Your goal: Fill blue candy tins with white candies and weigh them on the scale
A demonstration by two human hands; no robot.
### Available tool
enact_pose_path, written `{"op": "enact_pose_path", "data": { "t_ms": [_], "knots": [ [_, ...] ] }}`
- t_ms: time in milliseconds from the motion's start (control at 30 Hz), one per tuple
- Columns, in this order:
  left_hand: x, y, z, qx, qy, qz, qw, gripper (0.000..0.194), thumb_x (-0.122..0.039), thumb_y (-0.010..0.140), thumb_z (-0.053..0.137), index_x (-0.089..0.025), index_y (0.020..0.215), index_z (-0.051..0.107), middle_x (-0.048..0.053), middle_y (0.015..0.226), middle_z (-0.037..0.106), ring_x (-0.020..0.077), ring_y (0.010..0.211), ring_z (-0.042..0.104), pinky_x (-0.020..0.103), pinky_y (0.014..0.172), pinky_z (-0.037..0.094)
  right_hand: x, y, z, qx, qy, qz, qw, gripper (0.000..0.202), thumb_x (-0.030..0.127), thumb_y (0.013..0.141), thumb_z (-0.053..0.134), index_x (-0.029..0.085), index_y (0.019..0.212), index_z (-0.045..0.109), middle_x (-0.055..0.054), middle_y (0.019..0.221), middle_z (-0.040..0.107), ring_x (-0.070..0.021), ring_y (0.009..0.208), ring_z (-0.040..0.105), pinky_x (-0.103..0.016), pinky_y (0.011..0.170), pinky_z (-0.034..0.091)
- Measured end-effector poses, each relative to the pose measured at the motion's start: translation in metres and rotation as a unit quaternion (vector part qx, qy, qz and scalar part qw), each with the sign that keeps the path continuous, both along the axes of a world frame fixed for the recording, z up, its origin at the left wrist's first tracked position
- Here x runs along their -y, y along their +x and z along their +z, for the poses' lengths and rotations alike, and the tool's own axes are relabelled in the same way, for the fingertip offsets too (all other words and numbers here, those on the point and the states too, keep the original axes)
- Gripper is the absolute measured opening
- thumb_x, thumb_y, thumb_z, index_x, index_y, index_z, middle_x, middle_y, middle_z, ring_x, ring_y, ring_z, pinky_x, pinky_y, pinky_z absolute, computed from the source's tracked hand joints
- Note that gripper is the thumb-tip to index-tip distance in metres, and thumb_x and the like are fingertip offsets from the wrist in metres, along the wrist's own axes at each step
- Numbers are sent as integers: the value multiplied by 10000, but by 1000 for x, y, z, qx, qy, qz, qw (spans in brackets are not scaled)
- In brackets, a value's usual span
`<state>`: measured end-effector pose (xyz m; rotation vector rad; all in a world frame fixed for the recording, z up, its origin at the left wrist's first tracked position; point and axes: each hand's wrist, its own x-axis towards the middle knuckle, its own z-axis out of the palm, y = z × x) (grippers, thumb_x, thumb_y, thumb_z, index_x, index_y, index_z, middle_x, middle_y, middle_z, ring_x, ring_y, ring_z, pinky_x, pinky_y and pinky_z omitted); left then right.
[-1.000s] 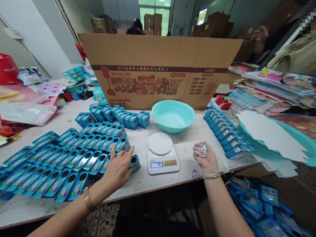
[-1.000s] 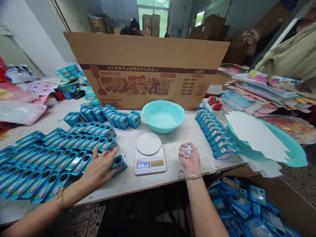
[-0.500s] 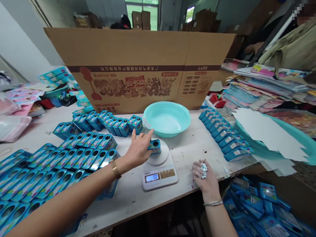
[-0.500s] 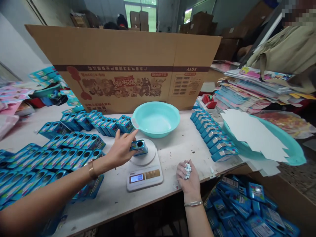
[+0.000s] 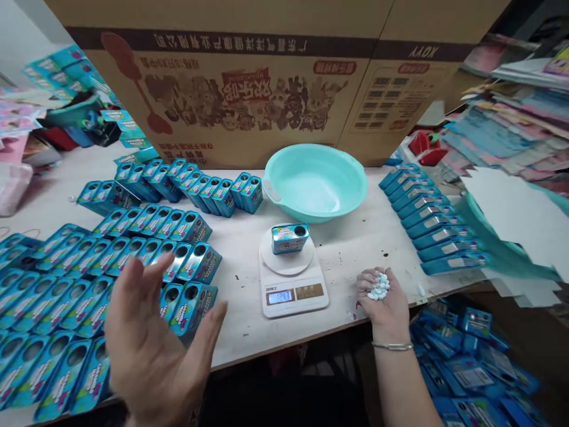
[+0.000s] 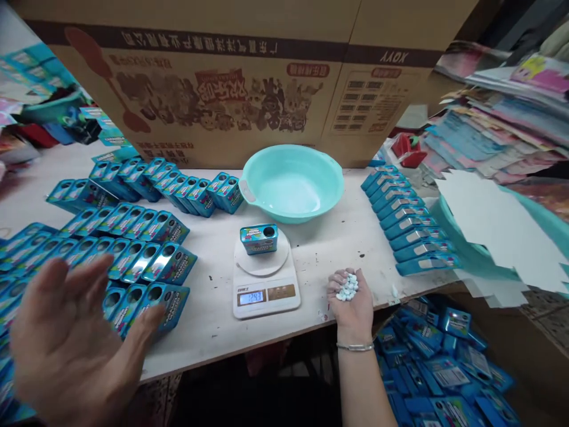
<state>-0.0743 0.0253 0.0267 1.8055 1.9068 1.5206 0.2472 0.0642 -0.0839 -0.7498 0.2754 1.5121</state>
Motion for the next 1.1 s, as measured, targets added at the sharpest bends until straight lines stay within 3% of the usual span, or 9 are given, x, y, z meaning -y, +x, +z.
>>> {"op": "enact_pose_path", "data": {
  "t_ms": [67, 133, 200, 300, 567, 733, 833, 967, 1100],
  "knots": [
    [27, 5, -19, 115, -21, 32, 993, 762, -238, 801, 708, -298, 1473, 354, 75, 1378, 531, 248, 1272, 539, 461, 1143, 405, -3, -5, 2, -4, 9, 14, 1000, 160, 114, 816, 568, 212, 767, 452, 51, 644, 498, -62, 481, 474, -149, 402, 393],
    [43, 10, -38, 166, -62, 30, 984, 703, -180, 807, 698, -289, 1440, 413, 73, 1343, 558, 229, 1241, 564, 441, 1135, 420, -6, -11, 6, 4, 16, 15, 1000, 159, 109, 832, 539, 215, 761, 444, 53, 634, 489, -61, 447, 449, -153, 361, 348],
    [48, 14, -50, 166, -85, 1, 983, 679, -167, 816, 685, -285, 1431, 423, 76, 1329, 565, 227, 1236, 564, 437, 1124, 434, -11, -17, 13, 14, 18, 11, 1000, 155, 118, 851, 515, 214, 753, 444, 54, 620, 479, -60, 426, 435, -158, 339, 319],
    [41, 13, -55, 153, -88, -38, 983, 674, -168, 817, 683, -280, 1429, 423, 78, 1315, 566, 236, 1241, 552, 438, 1109, 449, -15, -25, 22, 26, 28, 14, 999, 161, 128, 868, 499, 212, 741, 445, 54, 614, 480, -55, 412, 426, -159, 334, 303],
    [-1, 21, -57, 51, -95, -72, 992, 699, -267, 818, 705, -237, 1437, 382, 115, 1346, 535, 267, 1268, 513, 464, 1084, 442, -39, -46, 47, 59, 70, 46, 995, 173, 167, 887, 519, 206, 731, 455, 57, 609, 490, -45, 417, 418, -149, 358, 301],
    [-56, 45, -52, -72, -60, -129, 987, 640, -376, 811, 714, -197, 1366, 451, 150, 1345, 553, 338, 1343, 421, 594, 1118, 328, -82, -88, 82, 93, 94, 40, 990, 240, 238, 947, 460, 197, 710, 452, 68, 573, 457, -33, 385, 364, -139, 336, 256],
    [-90, 60, -48, -111, -97, -160, 976, 577, -392, 786, 734, -216, 1294, 524, 131, 1312, 595, 377, 1350, 402, 712, 1120, 176, -105, -114, 96, 134, 107, 30, 985, 245, 290, 935, 509, 199, 712, 463, 78, 558, 447, -31, 376, 341, -138, 334, 255],
    [-117, 71, -50, -126, -158, -200, 959, 424, -357, 797, 716, -245, 1191, 608, 86, 1185, 660, 357, 1328, 422, 748, 1112, 70, -122, -136, 99, 199, 117, 18, 973, 239, 343, 892, 583, 200, 724, 491, 82, 561, 462, -31, 384, 358, -149, 360, 299],
    [-122, 72, -58, -96, -189, -207, 955, 267, -299, 812, 684, -263, 1075, 665, 39, 1025, 678, 293, 1194, 518, 717, 1125, 75, -127, -145, 91, 240, 121, 23, 963, 268, 373, 856, 625, 195, 705, 493, 78, 565, 470, -34, 404, 387, -162, 391, 333]
  ]
}}
